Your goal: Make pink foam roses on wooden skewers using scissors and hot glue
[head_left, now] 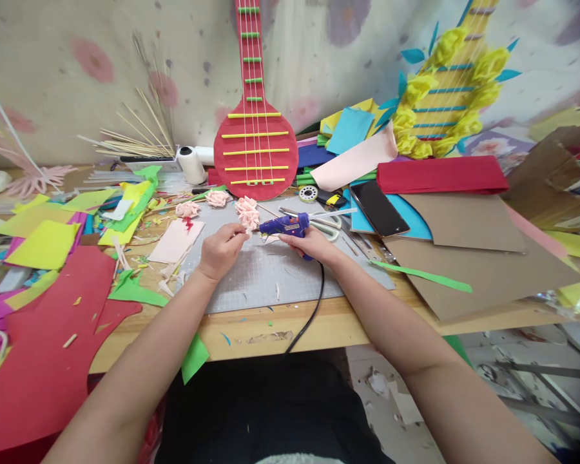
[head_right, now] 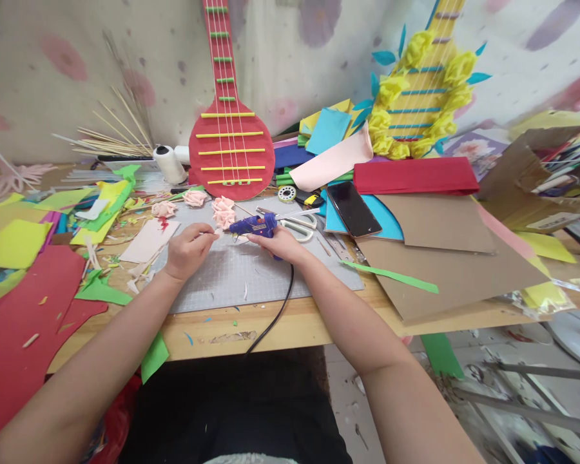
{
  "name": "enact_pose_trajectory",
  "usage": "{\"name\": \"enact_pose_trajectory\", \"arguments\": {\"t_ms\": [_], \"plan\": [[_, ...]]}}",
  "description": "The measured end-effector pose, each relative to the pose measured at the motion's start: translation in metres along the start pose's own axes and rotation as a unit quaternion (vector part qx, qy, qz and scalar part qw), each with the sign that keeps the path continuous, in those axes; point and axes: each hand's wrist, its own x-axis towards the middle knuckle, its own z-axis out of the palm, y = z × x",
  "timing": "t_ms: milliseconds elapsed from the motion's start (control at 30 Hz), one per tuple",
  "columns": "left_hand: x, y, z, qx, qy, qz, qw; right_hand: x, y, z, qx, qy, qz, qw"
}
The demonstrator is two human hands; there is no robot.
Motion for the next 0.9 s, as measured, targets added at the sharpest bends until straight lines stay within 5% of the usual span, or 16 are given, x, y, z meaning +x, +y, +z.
{"name": "enact_pose_trajectory", "arguments": {"t_ms": [700,900], "plan": [[0.0,0.003,-0.002,-0.006,0.015,0.001,1.0,0.001,0.003,-0.002,0.013,0.005,0.0,1.0],[0.0,0.005,-0.006,-0.038,0.053,0.007,0.998,0.003,0.003,-0.004,0.127,0.033,0.008,0.991]]}}
